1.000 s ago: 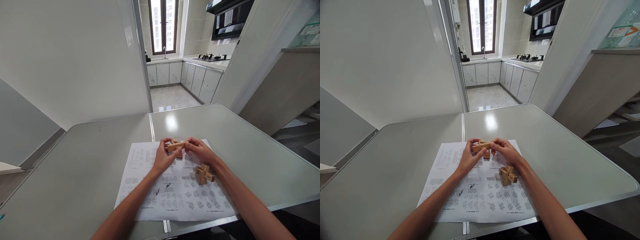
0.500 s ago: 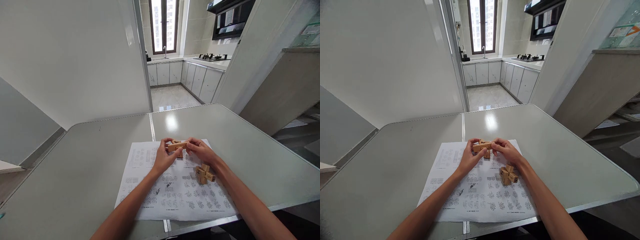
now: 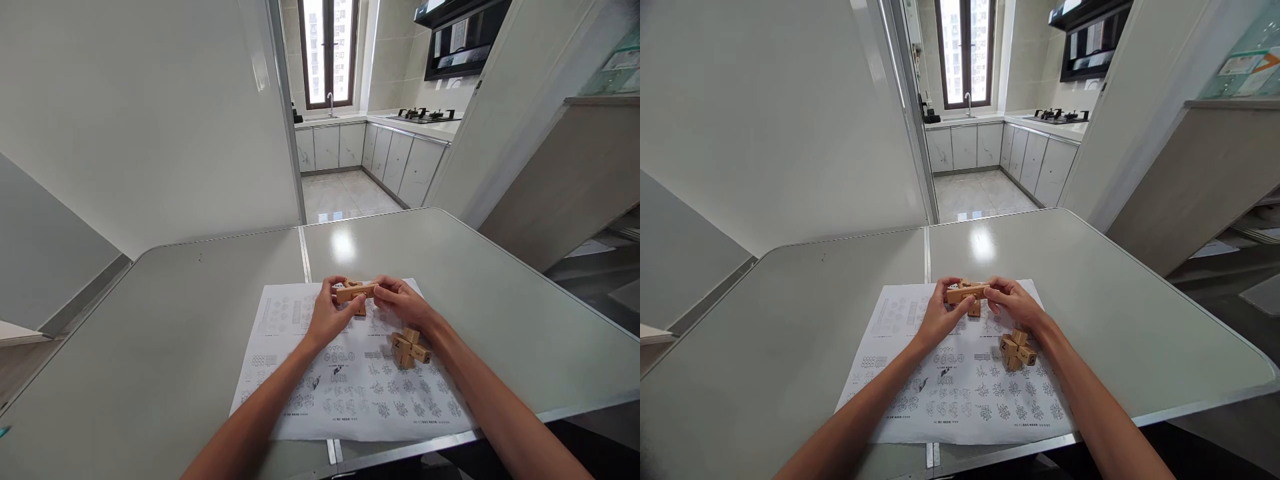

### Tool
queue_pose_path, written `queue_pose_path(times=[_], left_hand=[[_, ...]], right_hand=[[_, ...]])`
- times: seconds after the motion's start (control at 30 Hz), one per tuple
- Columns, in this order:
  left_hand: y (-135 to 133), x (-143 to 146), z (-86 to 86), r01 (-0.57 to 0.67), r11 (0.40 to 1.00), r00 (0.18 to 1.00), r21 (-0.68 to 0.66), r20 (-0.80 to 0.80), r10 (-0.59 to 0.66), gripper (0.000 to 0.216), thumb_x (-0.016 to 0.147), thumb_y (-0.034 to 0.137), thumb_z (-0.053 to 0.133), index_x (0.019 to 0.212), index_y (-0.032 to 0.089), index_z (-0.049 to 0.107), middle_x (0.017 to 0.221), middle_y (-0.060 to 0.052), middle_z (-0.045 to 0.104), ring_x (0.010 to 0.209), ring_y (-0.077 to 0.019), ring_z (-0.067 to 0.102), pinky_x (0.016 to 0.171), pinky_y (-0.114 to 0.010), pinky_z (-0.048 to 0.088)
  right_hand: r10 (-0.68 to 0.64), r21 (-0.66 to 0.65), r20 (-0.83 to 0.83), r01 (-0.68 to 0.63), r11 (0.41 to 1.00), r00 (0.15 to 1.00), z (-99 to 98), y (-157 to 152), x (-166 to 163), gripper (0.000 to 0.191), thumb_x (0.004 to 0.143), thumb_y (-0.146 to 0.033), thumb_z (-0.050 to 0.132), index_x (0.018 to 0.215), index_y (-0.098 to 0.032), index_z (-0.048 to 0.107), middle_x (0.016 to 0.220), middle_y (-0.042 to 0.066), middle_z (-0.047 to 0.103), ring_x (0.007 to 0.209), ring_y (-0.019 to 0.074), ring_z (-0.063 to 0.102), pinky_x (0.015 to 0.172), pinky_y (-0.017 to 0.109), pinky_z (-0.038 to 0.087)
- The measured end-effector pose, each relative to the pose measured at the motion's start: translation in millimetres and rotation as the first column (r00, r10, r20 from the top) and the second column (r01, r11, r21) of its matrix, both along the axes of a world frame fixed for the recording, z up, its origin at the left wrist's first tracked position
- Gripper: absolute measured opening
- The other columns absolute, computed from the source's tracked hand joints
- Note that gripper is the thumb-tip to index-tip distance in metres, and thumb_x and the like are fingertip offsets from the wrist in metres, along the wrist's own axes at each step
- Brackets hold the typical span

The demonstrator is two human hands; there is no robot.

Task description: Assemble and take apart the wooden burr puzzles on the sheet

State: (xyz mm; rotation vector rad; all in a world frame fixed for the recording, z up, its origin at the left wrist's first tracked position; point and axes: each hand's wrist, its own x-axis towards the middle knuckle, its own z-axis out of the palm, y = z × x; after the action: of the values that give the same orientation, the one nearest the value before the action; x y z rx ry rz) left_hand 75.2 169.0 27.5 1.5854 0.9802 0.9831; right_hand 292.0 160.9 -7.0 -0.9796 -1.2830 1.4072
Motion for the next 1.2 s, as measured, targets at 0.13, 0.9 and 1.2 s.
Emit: queue_pose_path(times=[0.13,0.9,1.2], left_hand=[[0.2,0.1,-0.5,-0.005,1.0,1.0,0.0,0.004,0.005,0.045,0.086,0.044,0.078,0.12,0.024,0.056,0.12,-0.008,0.066,0.096,-0.0206,0.07,0.077,-0.032,0.059],[3.2,-1.2,-7.5,-0.005,1.0,1.0,-0.008,-0.011,0.005,0.052,0.087,0.05,0.077,0.125,0.022,0.054,0.117,-0.01,0.067,0.095,-0.0205,0.07,0.074,-0.03,0.058],[3.1,-1.4,-6.5,-0.01,0.999,1.0,0.039,-0.023,0.011,0.046,0.089,0.048,0.075,0.123,0.022,0.058,0.118,-0.009,0.068,0.096,-0.0203,0.068,0.077,-0.03,0.057]], right_hand=[[0.009,-0.006,0.0,-0.009,1.0,1.0,0.4,-0.5,0.7,0.04,0.085,-0.062,0.076,0.092,-0.024,0.066,0.053,-0.009,0.044,0.049,0.0118,0.037,0.054,0.028,0.028],[0.056,-0.001,-0.038,-0.056,0.998,0.998,-1.5,-1.8,2.2,0.037,0.089,-0.056,0.075,0.095,-0.022,0.066,0.052,-0.012,0.032,0.043,0.0063,0.018,0.043,0.025,0.012],[0.057,0.003,-0.051,-0.057,0.998,0.997,-2.6,-1.7,0.9,0.036,0.091,-0.056,0.073,0.096,-0.021,0.065,0.05,-0.012,0.034,0.045,0.0074,0.022,0.046,0.025,0.016]])
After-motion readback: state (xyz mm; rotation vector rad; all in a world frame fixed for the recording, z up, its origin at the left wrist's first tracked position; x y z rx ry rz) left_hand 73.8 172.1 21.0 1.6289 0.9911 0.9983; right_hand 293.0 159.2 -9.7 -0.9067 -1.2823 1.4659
